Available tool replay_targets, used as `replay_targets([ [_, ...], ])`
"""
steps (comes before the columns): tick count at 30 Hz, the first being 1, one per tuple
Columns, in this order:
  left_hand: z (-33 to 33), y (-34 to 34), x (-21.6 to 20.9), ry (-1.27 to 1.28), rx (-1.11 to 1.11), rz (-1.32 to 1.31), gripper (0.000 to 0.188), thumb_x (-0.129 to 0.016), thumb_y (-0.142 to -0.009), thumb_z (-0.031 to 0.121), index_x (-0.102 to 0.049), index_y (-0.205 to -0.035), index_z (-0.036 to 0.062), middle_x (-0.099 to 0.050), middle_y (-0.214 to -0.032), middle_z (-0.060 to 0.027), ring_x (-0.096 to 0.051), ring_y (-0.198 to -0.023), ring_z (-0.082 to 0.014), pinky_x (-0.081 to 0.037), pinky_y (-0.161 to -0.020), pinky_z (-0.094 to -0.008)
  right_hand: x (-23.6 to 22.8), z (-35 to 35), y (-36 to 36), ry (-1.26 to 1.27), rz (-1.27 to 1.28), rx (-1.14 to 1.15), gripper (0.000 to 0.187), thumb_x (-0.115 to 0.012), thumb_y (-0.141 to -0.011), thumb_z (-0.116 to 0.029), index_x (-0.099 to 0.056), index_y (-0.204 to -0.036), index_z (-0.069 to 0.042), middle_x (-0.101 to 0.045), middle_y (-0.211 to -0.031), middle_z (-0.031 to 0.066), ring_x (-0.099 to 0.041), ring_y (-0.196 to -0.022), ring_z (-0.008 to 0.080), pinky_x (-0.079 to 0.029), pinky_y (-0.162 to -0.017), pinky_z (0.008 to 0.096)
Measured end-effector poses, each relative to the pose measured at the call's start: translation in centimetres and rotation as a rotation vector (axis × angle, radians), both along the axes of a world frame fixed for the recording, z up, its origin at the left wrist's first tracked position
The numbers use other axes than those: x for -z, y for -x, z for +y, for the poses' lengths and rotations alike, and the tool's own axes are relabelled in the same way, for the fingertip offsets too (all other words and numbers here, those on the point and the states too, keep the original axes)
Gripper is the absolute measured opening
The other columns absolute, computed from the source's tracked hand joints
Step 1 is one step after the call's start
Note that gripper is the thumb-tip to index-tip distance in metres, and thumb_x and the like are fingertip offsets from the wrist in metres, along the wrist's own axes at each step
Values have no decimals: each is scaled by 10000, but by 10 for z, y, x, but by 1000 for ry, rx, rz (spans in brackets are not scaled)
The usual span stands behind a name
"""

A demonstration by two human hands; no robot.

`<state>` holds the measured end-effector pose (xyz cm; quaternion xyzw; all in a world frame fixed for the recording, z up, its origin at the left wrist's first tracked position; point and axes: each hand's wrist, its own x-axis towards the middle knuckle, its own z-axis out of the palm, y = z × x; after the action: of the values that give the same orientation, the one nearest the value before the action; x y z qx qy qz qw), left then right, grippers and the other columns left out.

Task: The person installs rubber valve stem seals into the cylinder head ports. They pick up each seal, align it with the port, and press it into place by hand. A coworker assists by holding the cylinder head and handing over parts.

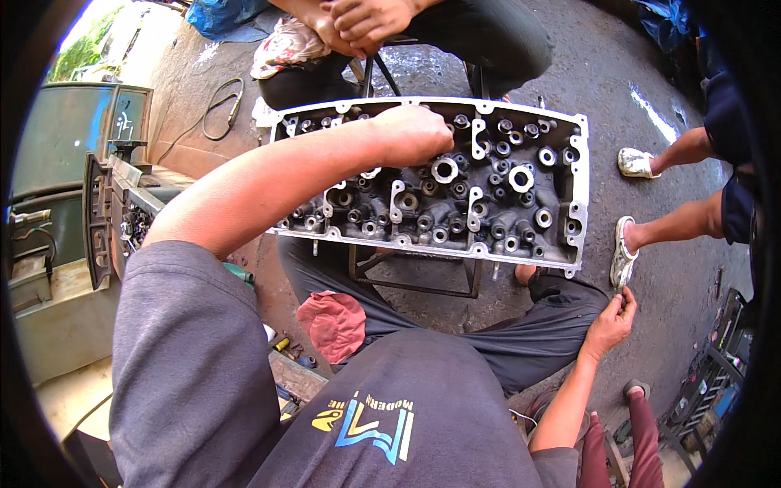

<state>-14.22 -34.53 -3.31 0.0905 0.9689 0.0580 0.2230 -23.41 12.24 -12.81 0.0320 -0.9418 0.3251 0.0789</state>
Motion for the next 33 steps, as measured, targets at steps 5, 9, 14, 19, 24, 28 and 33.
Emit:
replay_targets([
  [5,3,6,-4,-8,52,-32,108,-651,-699,60,-652,-806,41,-686,-807,-149,-683,-809,-345,-541,-717,-444,3,-3,2,88,-9,-8,211,-559,-953,-127,-654,-1115,-30,-688,-927,90,-625,-781,165,-486,-707,312],
  [9,0,12,2,4,92,-75,97,-642,-717,59,-659,-812,43,-684,-781,-157,-685,-798,-350,-543,-715,-447,1,-6,3,64,-47,-12,217,-553,-954,-119,-649,-1113,-7,-689,-965,88,-633,-809,164,-491,-733,307],
  [14,1,8,1,13,85,-23,105,-638,-740,87,-680,-834,63,-687,-790,-151,-684,-797,-359,-543,-696,-462,5,-12,8,11,-65,-54,228,-554,-943,-141,-655,-1109,-20,-704,-979,108,-648,-812,194,-494,-742,329],
  [19,12,-29,-18,1,-259,203,217,-658,-808,171,-632,-1003,79,-662,-1007,-132,-654,-937,-338,-535,-787,-419,4,-26,17,46,-10,-132,229,-608,-943,-193,-674,-1020,12,-670,-832,60,-603,-715,168,-473,-656,303],
  [24,45,-207,-44,-490,-895,792,201,-666,-885,163,-674,-1029,22,-690,-929,-146,-680,-806,-293,-529,-720,-359,-55,-83,9,356,-336,-202,237,-622,-955,-211,-659,-942,23,-533,-725,-41,-457,-637,58,-375,-548,240],
  [28,101,-307,-9,-644,-1421,628,144,-681,-872,85,-691,-981,-9,-700,-879,-144,-688,-751,-219,-539,-685,-308,-101,-193,-17,186,-384,-637,227,-597,-960,-225,-650,-950,-5,-559,-760,11,-506,-663,106,-419,-589,275],
  [33,128,-337,63,-361,-1311,862,98,-679,-823,52,-684,-918,28,-658,-770,-100,-646,-675,-269,-514,-629,-338,-115,-336,-35,-506,-171,-1174,367,-633,-884,-367,-674,-976,-14,-674,-907,221,-645,-873,386,-493,-775,448],
])
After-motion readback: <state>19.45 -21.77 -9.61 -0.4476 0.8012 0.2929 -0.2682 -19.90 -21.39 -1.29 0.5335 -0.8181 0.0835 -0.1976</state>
